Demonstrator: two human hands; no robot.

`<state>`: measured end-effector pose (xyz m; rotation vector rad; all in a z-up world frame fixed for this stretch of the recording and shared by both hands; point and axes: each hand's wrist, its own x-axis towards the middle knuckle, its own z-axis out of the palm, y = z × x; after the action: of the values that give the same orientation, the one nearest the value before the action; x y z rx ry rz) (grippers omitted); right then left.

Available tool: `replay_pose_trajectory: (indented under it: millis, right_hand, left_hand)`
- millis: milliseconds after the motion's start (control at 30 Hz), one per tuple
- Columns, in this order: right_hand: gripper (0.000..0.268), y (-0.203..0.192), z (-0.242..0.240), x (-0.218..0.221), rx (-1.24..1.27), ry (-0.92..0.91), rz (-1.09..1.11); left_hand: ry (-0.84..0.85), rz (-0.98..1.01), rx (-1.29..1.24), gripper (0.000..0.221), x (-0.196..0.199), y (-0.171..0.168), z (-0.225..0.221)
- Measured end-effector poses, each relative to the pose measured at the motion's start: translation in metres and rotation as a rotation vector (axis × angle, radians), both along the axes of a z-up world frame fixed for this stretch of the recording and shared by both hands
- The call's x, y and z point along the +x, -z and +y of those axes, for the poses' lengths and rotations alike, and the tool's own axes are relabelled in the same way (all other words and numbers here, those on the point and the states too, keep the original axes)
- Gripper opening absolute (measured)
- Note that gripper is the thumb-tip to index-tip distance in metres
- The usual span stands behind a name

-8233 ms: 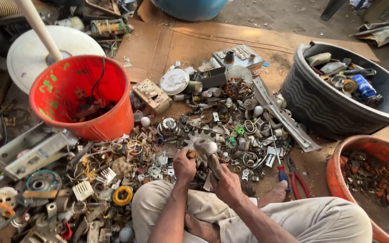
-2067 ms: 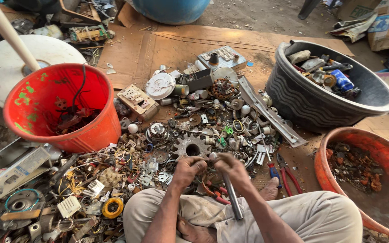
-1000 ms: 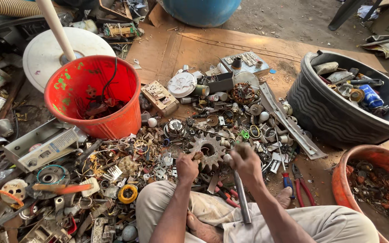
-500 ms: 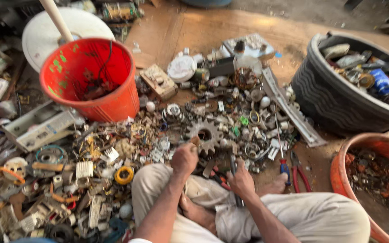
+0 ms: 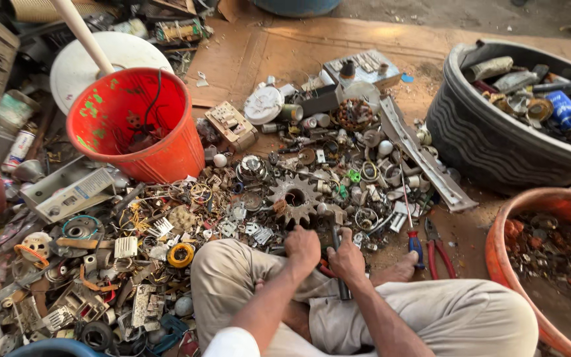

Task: The person sits on the floor surrounded by a large pile of scrap metal and debris. They use a hammer to strike and break apart various metal components, including gears and small mechanical parts, to separate them. The person handles the items one by one, inspecting them and occasionally placing them into a nearby red bucket.

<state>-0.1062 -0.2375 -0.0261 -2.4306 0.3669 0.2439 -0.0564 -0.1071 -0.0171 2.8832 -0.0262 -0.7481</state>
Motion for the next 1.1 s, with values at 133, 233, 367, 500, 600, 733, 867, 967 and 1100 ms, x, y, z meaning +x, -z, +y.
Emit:
replay_pose_trajectory:
  millis: [133, 233, 367, 500, 600, 733, 867, 967, 1100]
  right_hand:
    - [0.062, 0.000, -0.001, 0.003, -0.018, -0.002, 0.025]
    - [0.062, -0.001, -0.002, 0.004, -0.020, -0.015, 0.034]
    - [0.062, -0.002, -0.001, 0.004, -0.012, -0.002, 0.058]
    - [0.061, 0.000, -0.002, 0.005, 0.002, -0.003, 0.051]
    - [0.060, 0.002, -0.001, 0.008, 0.013, 0.007, 0.036]
    - [0.055, 0.001, 0.003, 0.009, 0.003, -0.007, 0.009]
    - [0.053, -0.001, 0.006, 0.011, -0.005, 0.013, 0.061]
    - [0.052, 0.002, 0.008, 0.011, -0.018, 0.017, 0.028]
    - [0.051, 0.001, 0.010, 0.015, -0.018, 0.022, 0.064]
  left_hand:
    - [-0.028, -0.192, -0.017, 0.023, -0.012, 0.030, 0.001]
    - [0.080, -0.197, 0.026, 0.026, -0.009, 0.043, 0.012]
    - [-0.034, -0.030, -0.291, 0.023, -0.010, 0.007, 0.048]
    - [-0.487, 0.090, -1.294, 0.014, -0.022, -0.032, 0.091]
    - [-0.650, -0.112, -1.747, 0.015, -0.016, -0.041, 0.126]
    - [-0.593, -0.511, -1.357, 0.012, 0.020, -0.037, 0.156]
    - [-0.467, -0.636, -1.162, 0.009, 0.046, -0.013, 0.141]
    - [-0.269, -0.849, -1.013, 0.012, 0.057, 0.014, 0.132]
    - [-0.229, -0.839, -1.081, 0.014, 0.066, 0.039, 0.130]
